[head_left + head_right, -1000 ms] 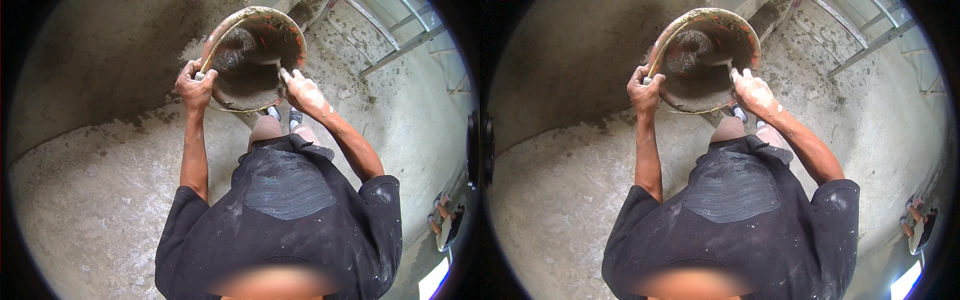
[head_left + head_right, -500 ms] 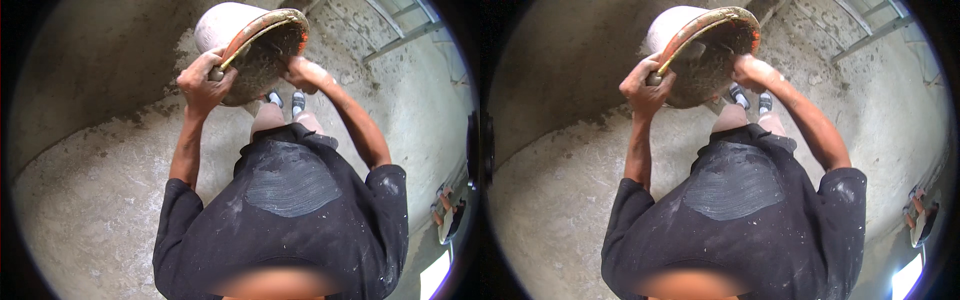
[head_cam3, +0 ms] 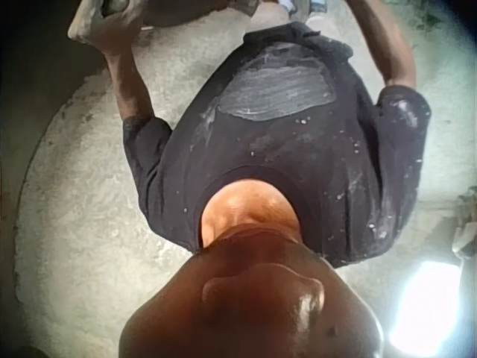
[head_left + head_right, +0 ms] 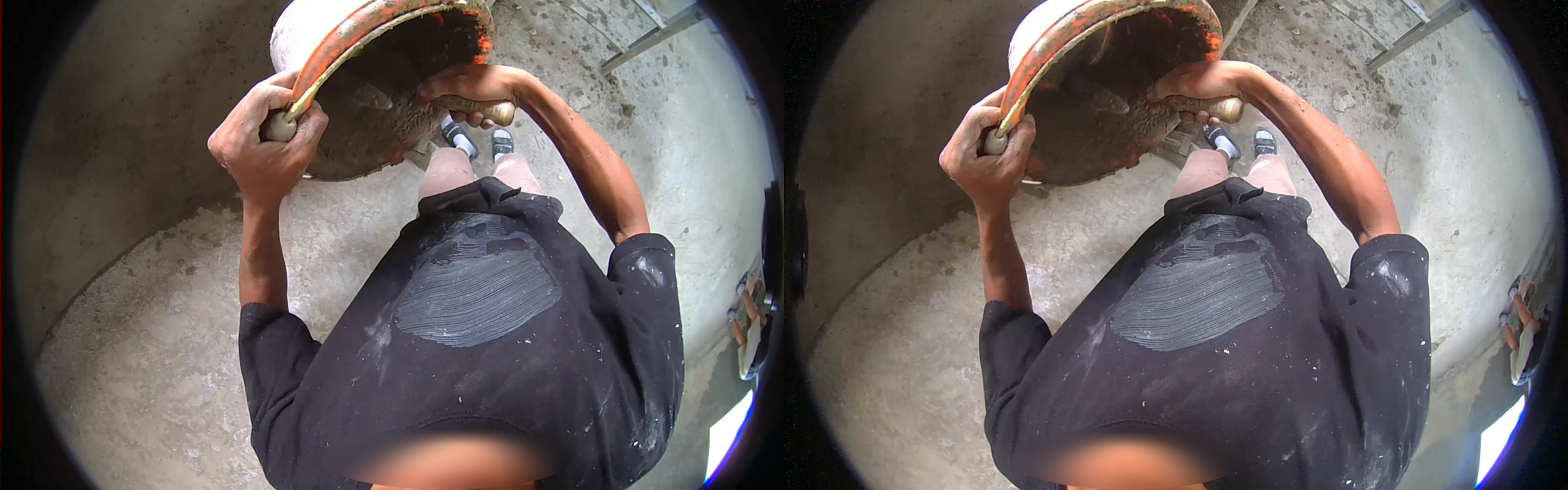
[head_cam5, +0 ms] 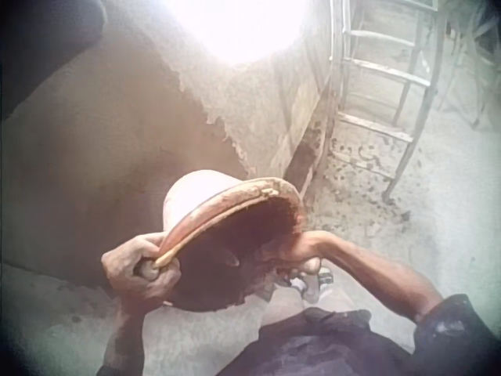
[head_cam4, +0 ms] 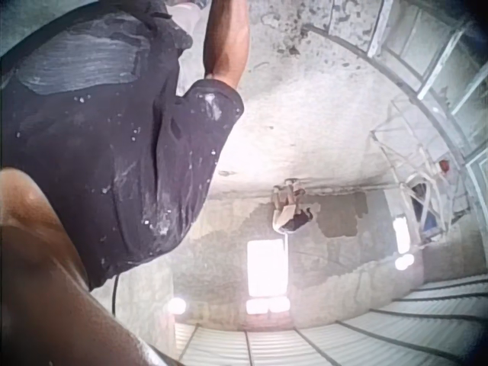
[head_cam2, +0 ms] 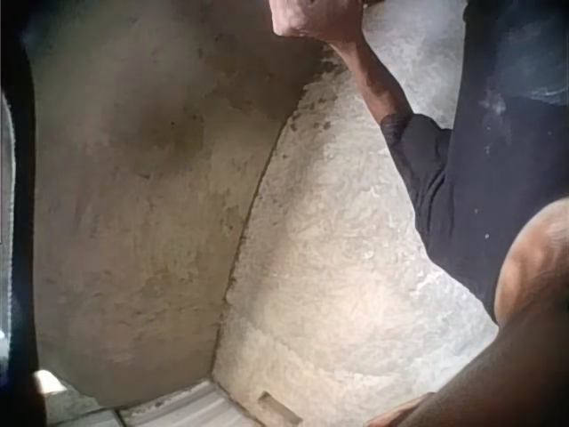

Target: The person scoops cement from a bag into a bucket, adds water, and mixes it with a trowel. They then carry the bucket to a wall and apply the mixture to the surface using the trowel.

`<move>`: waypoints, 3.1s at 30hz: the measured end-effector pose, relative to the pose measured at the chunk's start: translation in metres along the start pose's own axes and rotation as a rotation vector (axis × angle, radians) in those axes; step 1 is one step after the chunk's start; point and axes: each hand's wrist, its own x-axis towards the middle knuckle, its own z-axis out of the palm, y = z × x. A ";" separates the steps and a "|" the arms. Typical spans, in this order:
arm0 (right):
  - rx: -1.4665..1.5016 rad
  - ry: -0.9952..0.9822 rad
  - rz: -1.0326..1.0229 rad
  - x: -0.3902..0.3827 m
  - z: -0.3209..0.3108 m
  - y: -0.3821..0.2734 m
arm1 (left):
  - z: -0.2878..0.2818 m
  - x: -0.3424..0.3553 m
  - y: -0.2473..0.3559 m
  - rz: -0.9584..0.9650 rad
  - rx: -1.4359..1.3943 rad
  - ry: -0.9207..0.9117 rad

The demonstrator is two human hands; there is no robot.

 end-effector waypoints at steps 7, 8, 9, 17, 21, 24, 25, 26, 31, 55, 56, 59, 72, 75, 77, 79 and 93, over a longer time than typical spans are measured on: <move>0.338 -0.302 0.296 0.017 0.018 0.012 | 0.004 0.006 -0.031 -0.219 -0.143 -0.048; 0.365 -0.301 0.305 0.020 0.020 0.015 | 0.008 0.003 -0.038 -0.252 -0.162 -0.067; 0.397 -0.322 0.306 0.026 0.021 0.023 | 0.010 -0.003 -0.042 -0.293 -0.190 -0.088; 0.527 -0.331 0.142 0.054 0.021 0.033 | 0.023 -0.035 -0.056 -0.536 -0.363 0.005; 0.235 -0.181 -0.074 0.070 0.017 0.038 | 0.048 -0.048 -0.080 -0.756 -0.369 0.219; 0.274 -0.163 -0.083 0.057 0.010 0.030 | 0.071 -0.069 -0.118 -0.876 -0.207 0.288; 0.349 -0.126 -0.100 0.058 0.004 0.044 | 0.084 -0.077 -0.130 -0.904 -0.178 0.281; 0.431 -0.093 -0.116 0.062 0.001 0.062 | 0.095 -0.088 -0.141 -0.936 -0.144 0.268; 0.681 0.208 -0.210 0.064 -0.007 0.125 | 0.139 -0.155 -0.206 -1.086 -0.023 0.237; 0.377 1.126 -0.814 0.279 0.004 -0.149 | 0.100 -0.188 -0.199 -1.184 0.055 -0.097; 0.384 0.973 -0.871 0.248 -0.002 -0.143 | 0.104 -0.188 -0.199 -1.188 0.054 -0.080; -0.233 1.260 -0.574 0.208 -0.070 -0.029 | 0.131 -0.175 -0.187 -1.152 0.019 -0.050; -0.136 0.966 0.763 -0.103 -0.088 0.339 | 0.191 -0.184 -0.114 -1.240 0.201 0.217; 0.044 0.975 0.920 -0.162 -0.102 0.406 | 0.202 -0.187 -0.091 -1.411 0.264 0.190; 0.102 0.941 0.944 -0.189 -0.117 0.427 | 0.202 -0.190 -0.075 -1.541 0.205 0.246; -0.012 0.837 0.986 -0.211 -0.135 0.449 | 0.207 -0.193 -0.057 -1.629 0.122 0.328; -0.273 0.766 0.586 -0.070 -0.204 0.268 | 0.225 -0.266 -0.003 -2.061 -0.290 0.684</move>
